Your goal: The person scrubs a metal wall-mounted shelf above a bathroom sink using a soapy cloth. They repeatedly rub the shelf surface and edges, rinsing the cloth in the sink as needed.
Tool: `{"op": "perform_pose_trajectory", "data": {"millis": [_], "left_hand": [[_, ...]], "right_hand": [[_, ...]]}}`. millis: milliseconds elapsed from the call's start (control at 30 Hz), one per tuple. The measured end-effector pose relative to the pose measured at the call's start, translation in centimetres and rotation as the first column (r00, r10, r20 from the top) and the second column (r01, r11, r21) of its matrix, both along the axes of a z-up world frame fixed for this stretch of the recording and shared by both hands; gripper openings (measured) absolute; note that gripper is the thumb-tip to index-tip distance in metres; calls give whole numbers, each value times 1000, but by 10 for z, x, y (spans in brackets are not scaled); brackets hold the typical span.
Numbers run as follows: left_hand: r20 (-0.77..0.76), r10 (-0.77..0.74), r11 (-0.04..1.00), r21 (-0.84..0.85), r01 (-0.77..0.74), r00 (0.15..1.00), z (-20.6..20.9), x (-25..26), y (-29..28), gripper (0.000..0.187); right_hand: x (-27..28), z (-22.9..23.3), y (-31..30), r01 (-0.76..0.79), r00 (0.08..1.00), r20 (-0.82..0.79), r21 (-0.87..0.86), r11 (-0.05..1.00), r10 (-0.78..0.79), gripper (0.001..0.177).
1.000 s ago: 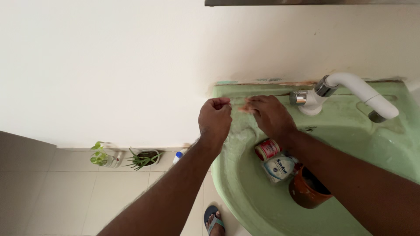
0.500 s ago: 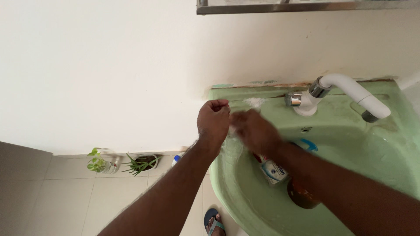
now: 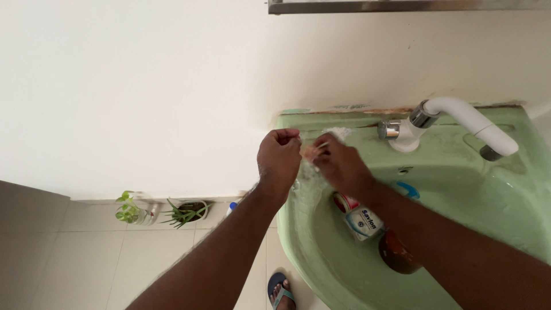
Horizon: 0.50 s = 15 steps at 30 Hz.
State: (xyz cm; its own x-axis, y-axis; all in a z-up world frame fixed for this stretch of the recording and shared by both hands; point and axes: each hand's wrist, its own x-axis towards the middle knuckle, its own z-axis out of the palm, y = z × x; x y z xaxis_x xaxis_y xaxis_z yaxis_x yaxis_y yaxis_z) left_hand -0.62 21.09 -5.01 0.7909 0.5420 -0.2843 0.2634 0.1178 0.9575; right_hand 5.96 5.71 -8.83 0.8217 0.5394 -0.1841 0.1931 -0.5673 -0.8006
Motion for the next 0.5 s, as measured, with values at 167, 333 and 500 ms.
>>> {"op": "perform_pose_trajectory", "data": {"millis": [167,333,500], "left_hand": [[-22,8,998,-60,-10,1000,1,-5,3,19],[-1,12,994,-107,-12,1000,-7,-4,1,19],[4,7,991,-136,-6,1000,-9,1,0,20]], "right_hand": [[3,2,-2,13,797,585,-263,965,149,53],[-19,-20,-2,-177,697,659,-224,958,283,27],[24,-17,-5,147,974,-197,186,971,-109,20]]}}
